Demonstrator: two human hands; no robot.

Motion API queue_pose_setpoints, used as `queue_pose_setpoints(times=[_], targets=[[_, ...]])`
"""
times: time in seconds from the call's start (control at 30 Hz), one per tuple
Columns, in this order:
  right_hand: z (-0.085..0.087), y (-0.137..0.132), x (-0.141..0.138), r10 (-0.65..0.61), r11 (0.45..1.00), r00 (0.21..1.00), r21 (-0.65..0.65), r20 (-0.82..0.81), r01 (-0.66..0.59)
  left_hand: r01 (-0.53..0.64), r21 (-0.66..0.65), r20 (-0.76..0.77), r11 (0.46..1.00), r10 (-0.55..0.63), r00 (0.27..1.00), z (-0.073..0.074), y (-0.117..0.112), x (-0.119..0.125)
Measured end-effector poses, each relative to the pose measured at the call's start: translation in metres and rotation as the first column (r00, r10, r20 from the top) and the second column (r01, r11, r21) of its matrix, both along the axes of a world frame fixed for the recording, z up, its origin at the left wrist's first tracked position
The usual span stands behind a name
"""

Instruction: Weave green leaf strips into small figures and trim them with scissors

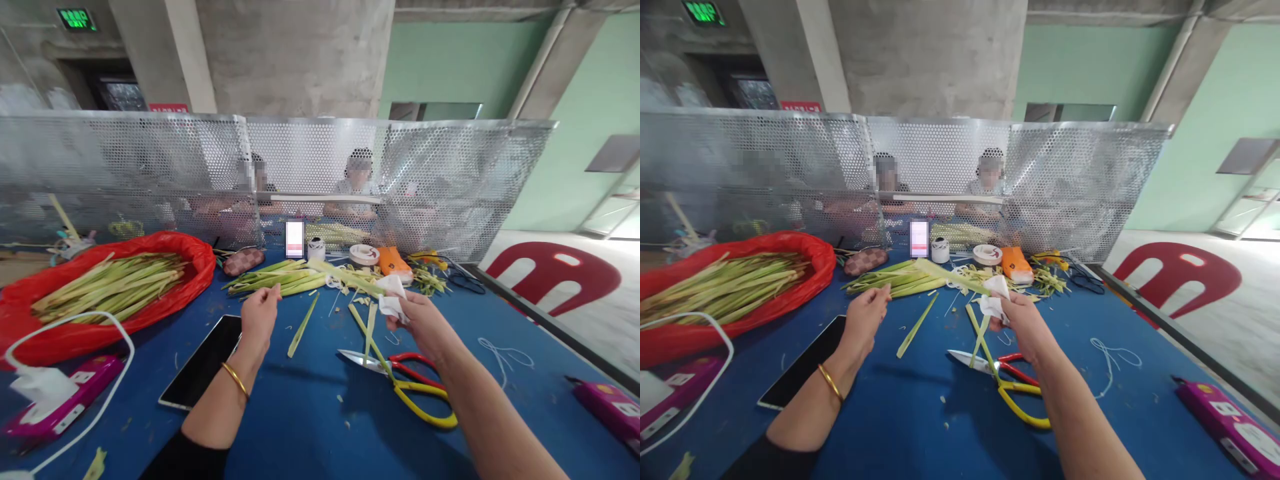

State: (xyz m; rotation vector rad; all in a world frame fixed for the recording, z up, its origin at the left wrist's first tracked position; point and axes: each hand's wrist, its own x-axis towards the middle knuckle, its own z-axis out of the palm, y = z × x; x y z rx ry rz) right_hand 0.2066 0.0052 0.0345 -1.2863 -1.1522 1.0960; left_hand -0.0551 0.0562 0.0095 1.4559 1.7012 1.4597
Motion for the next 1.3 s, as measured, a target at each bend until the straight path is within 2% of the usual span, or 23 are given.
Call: queue_pose_setpoints(times=[0.03, 0.07, 0.13, 0.2, 0.23, 0.3, 0.4, 0.47, 0.53, 0.57, 0.6, 0.67, 0.7, 0.83, 0.93, 0.97, 1.07, 1.17, 1.2, 1.23, 1.27, 1.3], targets=[[-0.004, 0.001, -0.004, -0.007, 1.0, 1.0, 0.006, 0.009, 0.007, 0.047, -0.025, 0.045, 0.999, -0.046, 0.998, 0.0, -0.006, 0.007], [-0.009, 0.002, -0.011, -0.005, 1.0, 1.0, 0.008, 0.022, 0.004, 0.184, -0.075, 0.182, 0.98, -0.168, 0.969, 0.0, -0.013, 0.015], [-0.023, 0.003, -0.028, 0.036, 0.999, 0.997, -0.009, 0.065, -0.036, 0.46, -0.134, 0.394, 0.878, -0.378, 0.838, -0.001, -0.028, 0.033], [-0.037, 0.002, -0.047, 0.108, 0.994, 0.987, -0.045, 0.121, -0.104, 0.587, -0.134, 0.504, 0.798, -0.455, 0.734, -0.005, -0.039, 0.047], [-0.043, 0.001, -0.055, 0.145, 0.989, 0.978, -0.062, 0.149, -0.137, 0.596, -0.127, 0.563, 0.793, -0.437, 0.701, -0.007, -0.042, 0.052], [-0.051, -0.002, -0.063, 0.204, 0.978, 0.958, -0.085, 0.203, -0.19, 0.548, -0.102, 0.647, 0.83, -0.363, 0.67, -0.011, -0.043, 0.053], [-0.049, -0.005, -0.058, 0.223, 0.974, 0.938, -0.09, 0.264, -0.206, 0.421, -0.089, 0.7, 0.903, -0.244, 0.671, -0.01, -0.036, 0.044], [-0.042, -0.006, -0.047, 0.092, 0.996, 0.951, -0.011, 0.295, -0.093, 0.334, -0.089, 0.678, 0.938, -0.189, 0.711, -0.007, -0.032, 0.038], [-0.034, -0.006, -0.037, -0.118, 0.988, 0.943, 0.131, 0.312, 0.081, 0.35, -0.103, 0.633, 0.931, -0.21, 0.745, -0.005, -0.032, 0.036], [-0.032, -0.006, -0.035, -0.2, 0.969, 0.933, 0.201, 0.298, 0.144, 0.426, -0.123, 0.621, 0.896, -0.265, 0.737, -0.005, -0.034, 0.038], [-0.031, -0.006, -0.036, -0.238, 0.953, 0.932, 0.251, 0.273, 0.17, 0.533, -0.148, 0.622, 0.833, -0.34, 0.705, -0.006, -0.037, 0.041], [-0.034, -0.005, -0.043, -0.185, 0.953, 0.964, 0.273, 0.192, 0.128, 0.737, -0.186, 0.647, 0.65, -0.483, 0.59, -0.009, -0.045, 0.049], [-0.037, -0.005, -0.049, -0.12, 0.964, 0.984, 0.252, 0.132, 0.084, 0.784, -0.186, 0.645, 0.592, -0.528, 0.552, -0.012, -0.049, 0.053], [-0.047, -0.008, -0.072, 0.047, 0.995, 0.995, 0.094, -0.09, -0.039, 0.807, -0.222, 0.52, 0.547, -0.634, 0.572, -0.019, -0.058, 0.063], [-0.047, -0.011, -0.077, 0.079, 0.996, 0.961, -0.023, -0.266, -0.088, 0.843, -0.289, 0.466, 0.453, -0.703, 0.537, -0.02, -0.057, 0.062], [-0.046, -0.011, -0.077, 0.063, 0.995, 0.947, -0.052, -0.316, -0.083, 0.85, -0.293, 0.446, 0.438, -0.724, 0.527, -0.02, -0.057, 0.062], [-0.045, -0.006, -0.071, -0.04, 0.998, 0.943, -0.066, -0.33, 0.019, 0.852, -0.279, 0.378, 0.442, -0.765, 0.521, -0.017, -0.058, 0.061], [-0.042, 0.006, -0.051, -0.181, 0.984, 0.959, -0.033, -0.217, 0.178, 0.849, -0.339, 0.342, 0.405, -0.788, 0.512, -0.011, -0.061, 0.059], [-0.04, 0.011, -0.04, -0.235, 0.972, 0.96, -0.016, -0.154, 0.236, 0.83, -0.369, 0.304, 0.419, -0.789, 0.534, -0.009, -0.061, 0.058], [-0.037, 0.015, -0.028, -0.289, 0.957, 0.954, -0.001, -0.078, 0.29, 0.786, -0.402, 0.225, 0.47, -0.781, 0.582, -0.006, -0.06, 0.056], [-0.034, 0.019, -0.015, -0.341, 0.94, 0.94, 0.013, 0.008, 0.341, 0.709, -0.429, 0.096, 0.56, -0.752, 0.652, -0.004, -0.058, 0.054], [-0.031, 0.021, -0.003, -0.382, 0.924, 0.918, 0.026, 0.108, 0.382, 0.592, -0.439, -0.075, 0.676, -0.684, 0.725, -0.002, -0.055, 0.051]])
